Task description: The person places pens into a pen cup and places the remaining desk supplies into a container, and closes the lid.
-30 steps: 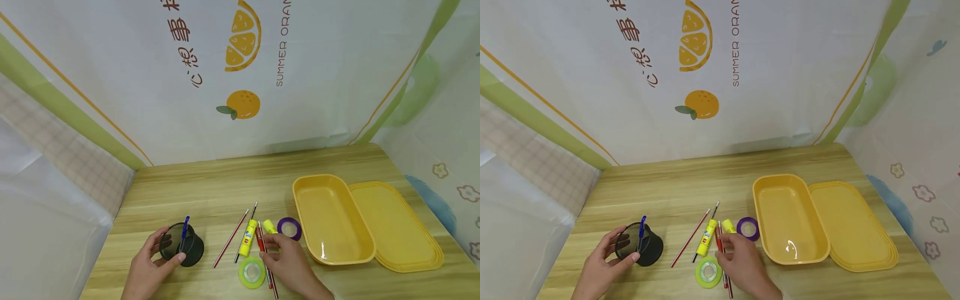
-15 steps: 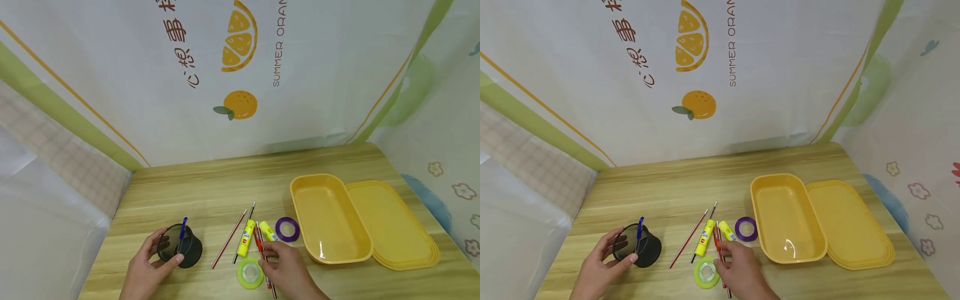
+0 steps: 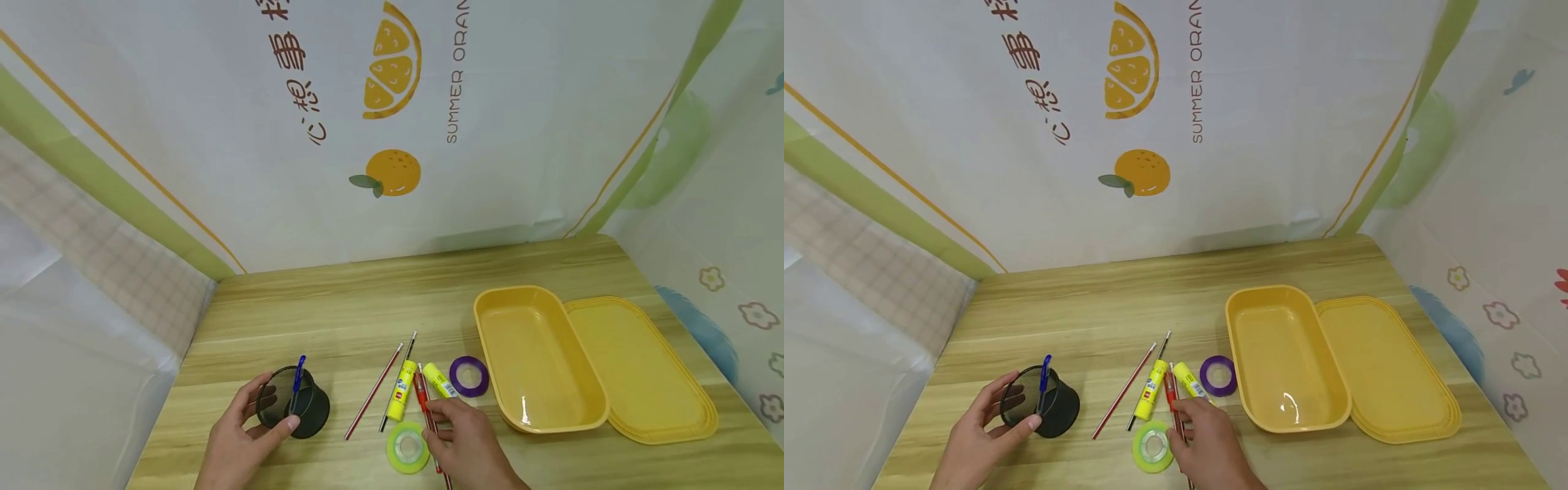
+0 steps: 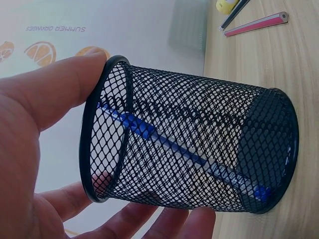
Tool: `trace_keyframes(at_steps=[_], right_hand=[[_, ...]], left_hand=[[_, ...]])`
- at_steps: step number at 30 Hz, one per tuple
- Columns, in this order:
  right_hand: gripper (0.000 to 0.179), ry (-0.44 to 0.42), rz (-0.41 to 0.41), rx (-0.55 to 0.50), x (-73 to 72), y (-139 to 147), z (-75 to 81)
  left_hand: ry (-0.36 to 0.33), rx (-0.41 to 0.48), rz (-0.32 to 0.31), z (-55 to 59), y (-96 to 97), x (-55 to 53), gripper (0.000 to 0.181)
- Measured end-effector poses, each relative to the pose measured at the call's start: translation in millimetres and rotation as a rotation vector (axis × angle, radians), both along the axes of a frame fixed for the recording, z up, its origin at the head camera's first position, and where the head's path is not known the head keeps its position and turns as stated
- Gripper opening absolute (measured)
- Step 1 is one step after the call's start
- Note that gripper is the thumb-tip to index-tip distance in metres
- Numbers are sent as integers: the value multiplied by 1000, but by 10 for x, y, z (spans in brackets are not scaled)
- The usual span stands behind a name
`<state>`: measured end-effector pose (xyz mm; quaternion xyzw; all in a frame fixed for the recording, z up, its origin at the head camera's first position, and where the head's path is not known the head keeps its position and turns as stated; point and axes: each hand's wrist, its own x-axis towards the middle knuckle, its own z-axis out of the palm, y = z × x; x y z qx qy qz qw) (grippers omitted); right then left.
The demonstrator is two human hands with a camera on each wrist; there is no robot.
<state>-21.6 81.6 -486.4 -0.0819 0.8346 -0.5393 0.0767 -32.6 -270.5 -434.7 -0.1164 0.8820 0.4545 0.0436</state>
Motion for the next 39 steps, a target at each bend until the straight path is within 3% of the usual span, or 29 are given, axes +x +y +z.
trace_keyframes(at_steps=[5, 10, 27, 39], right_hand=[[34, 13, -10, 87, -5, 9, 10], [32, 93, -35, 208, 14, 7, -15], [32, 91, -56, 257, -2, 4, -73], [33, 191, -92, 278, 2, -25, -126]], left_hand=[[2, -3, 1, 1, 3, -9, 88], [-2, -12, 1, 4, 0, -13, 89], [-22, -16, 6, 5, 1, -9, 89], [-18, -33, 2, 34, 16, -21, 89]])
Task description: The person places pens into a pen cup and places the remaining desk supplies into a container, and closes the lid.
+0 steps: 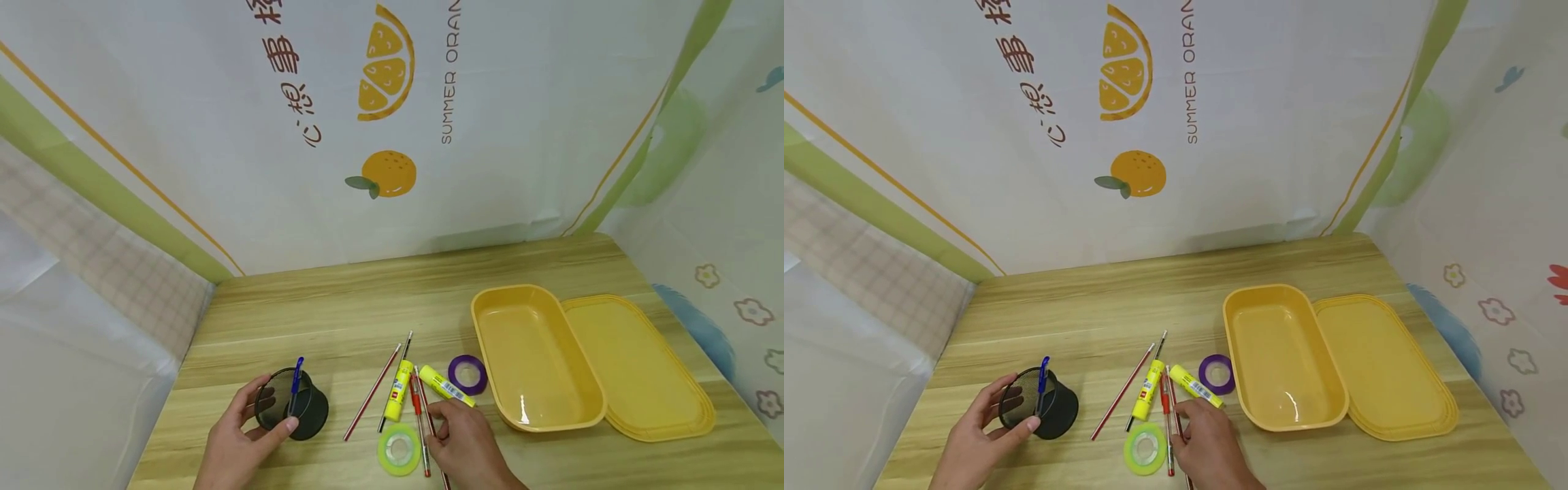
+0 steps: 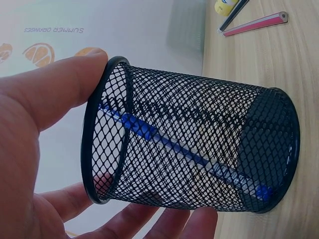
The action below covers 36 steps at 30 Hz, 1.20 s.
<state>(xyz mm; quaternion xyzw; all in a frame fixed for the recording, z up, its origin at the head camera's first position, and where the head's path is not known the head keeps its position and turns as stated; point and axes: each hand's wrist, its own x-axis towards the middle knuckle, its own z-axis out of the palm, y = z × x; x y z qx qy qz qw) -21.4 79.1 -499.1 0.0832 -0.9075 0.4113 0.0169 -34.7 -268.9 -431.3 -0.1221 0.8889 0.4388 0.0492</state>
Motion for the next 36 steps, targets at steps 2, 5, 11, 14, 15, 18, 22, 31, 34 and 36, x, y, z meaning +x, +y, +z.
trace_keyframes(at_steps=[2, 5, 11, 14, 15, 18, 22, 31, 34, 36], right_hand=[[35, 5, 1, 9, 0, -10, -4], [35, -15, 6, 25, 1, -18, 6], [39, -100, 20, 25, -9, -9, 64], [42, -156, 33, -39, -22, 3, 99], [42, -176, 36, -69, -26, 8, 108], [45, -218, 41, -145, -33, 26, 120], [52, -238, 43, -203, -37, 45, 114], [63, -225, 7, -229, -60, 73, 175], [60, -242, -13, -224, -90, 89, 225], [59, -260, -17, -237, -118, 102, 251]], left_hand=[[0, 2, 0, 0, -3, 0, 89], [2, -1, -2, -4, -7, 2, 89], [1, 5, -9, -4, -12, 2, 89], [0, 9, -10, 1, -12, -1, 89], [0, 10, -10, 2, -12, -2, 89], [-2, 10, -8, 2, -11, 2, 89], [-4, 3, -5, 2, -11, 12, 89], [1, 5, -7, 14, -12, 13, 89], [8, 1, -10, 4, -12, 4, 88], [14, -1, -12, -3, -10, 3, 88]])
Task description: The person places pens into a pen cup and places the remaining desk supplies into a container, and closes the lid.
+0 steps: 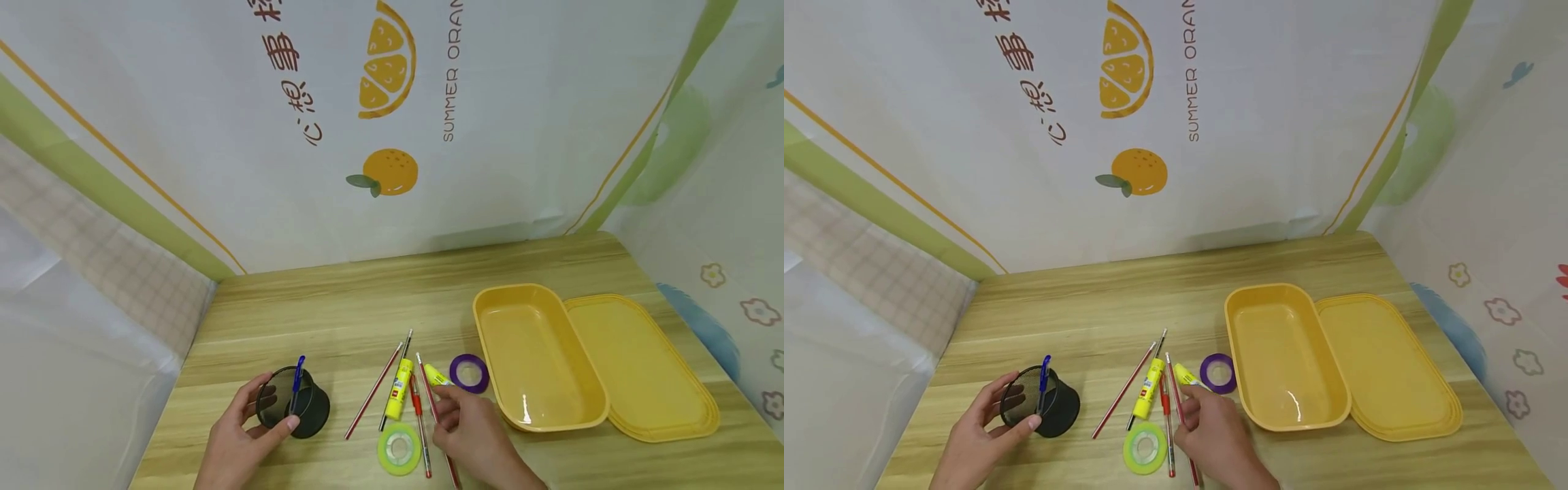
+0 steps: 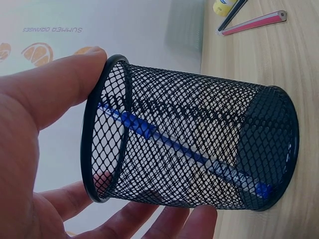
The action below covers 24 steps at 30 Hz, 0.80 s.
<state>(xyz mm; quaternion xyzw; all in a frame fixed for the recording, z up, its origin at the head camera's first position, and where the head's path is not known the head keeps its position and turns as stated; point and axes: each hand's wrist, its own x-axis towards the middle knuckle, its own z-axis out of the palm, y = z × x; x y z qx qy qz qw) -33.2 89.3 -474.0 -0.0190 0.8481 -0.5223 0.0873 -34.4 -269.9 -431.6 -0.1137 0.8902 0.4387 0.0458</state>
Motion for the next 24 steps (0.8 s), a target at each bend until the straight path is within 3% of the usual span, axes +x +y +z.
trace_keyframes(at_steps=[14, 24], right_hand=[[49, -62, 13, -153, -178, -12, 97], [33, 38, 15, -256, -316, -65, 238]], left_hand=[[-11, 38, 8, -24, -5, 3, 87], [29, 11, -9, -35, -21, 4, 86]])
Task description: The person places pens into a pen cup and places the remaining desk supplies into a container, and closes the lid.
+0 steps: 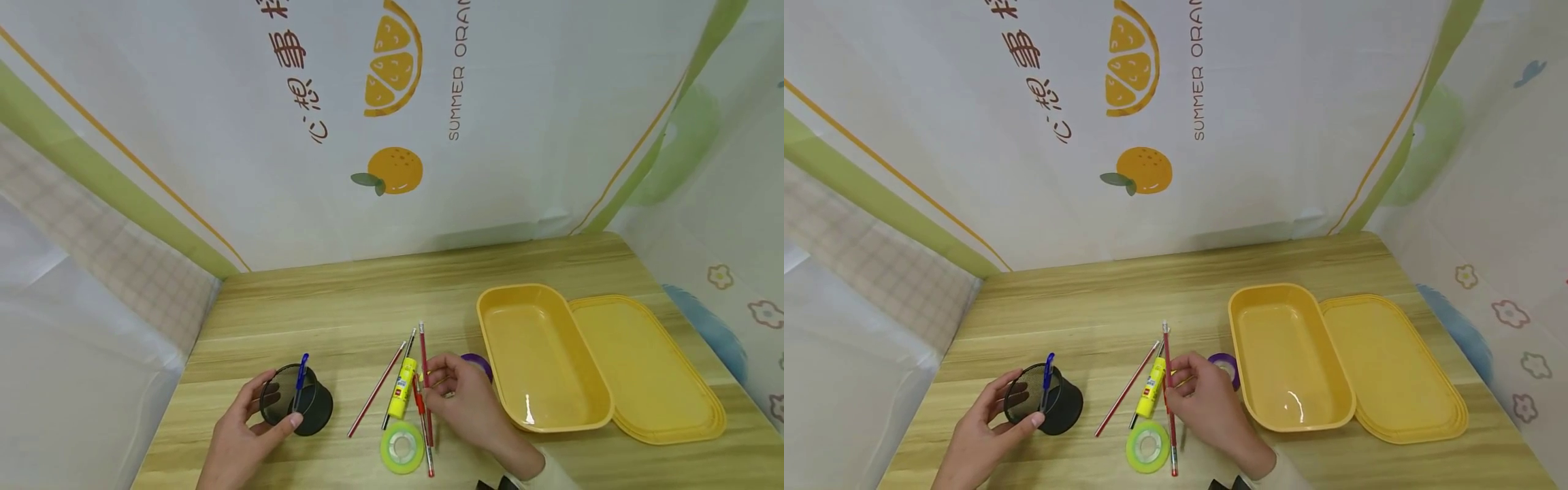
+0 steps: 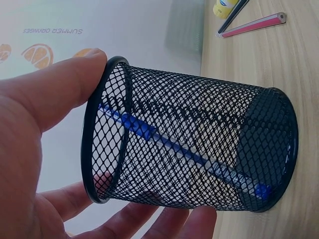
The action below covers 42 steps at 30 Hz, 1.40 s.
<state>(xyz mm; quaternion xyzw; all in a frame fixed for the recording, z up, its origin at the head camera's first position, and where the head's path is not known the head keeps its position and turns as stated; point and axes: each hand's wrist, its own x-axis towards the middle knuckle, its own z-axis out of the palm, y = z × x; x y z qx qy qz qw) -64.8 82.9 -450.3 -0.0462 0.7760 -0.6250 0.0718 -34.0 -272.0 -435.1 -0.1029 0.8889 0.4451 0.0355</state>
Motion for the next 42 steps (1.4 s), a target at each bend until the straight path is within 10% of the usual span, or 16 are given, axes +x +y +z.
trace_keyframes(at_steps=[42], right_hand=[[20, 184, 172, -398, -361, -766, 499]], left_hand=[[28, -16, -18, -18, -32, -3, 84]])
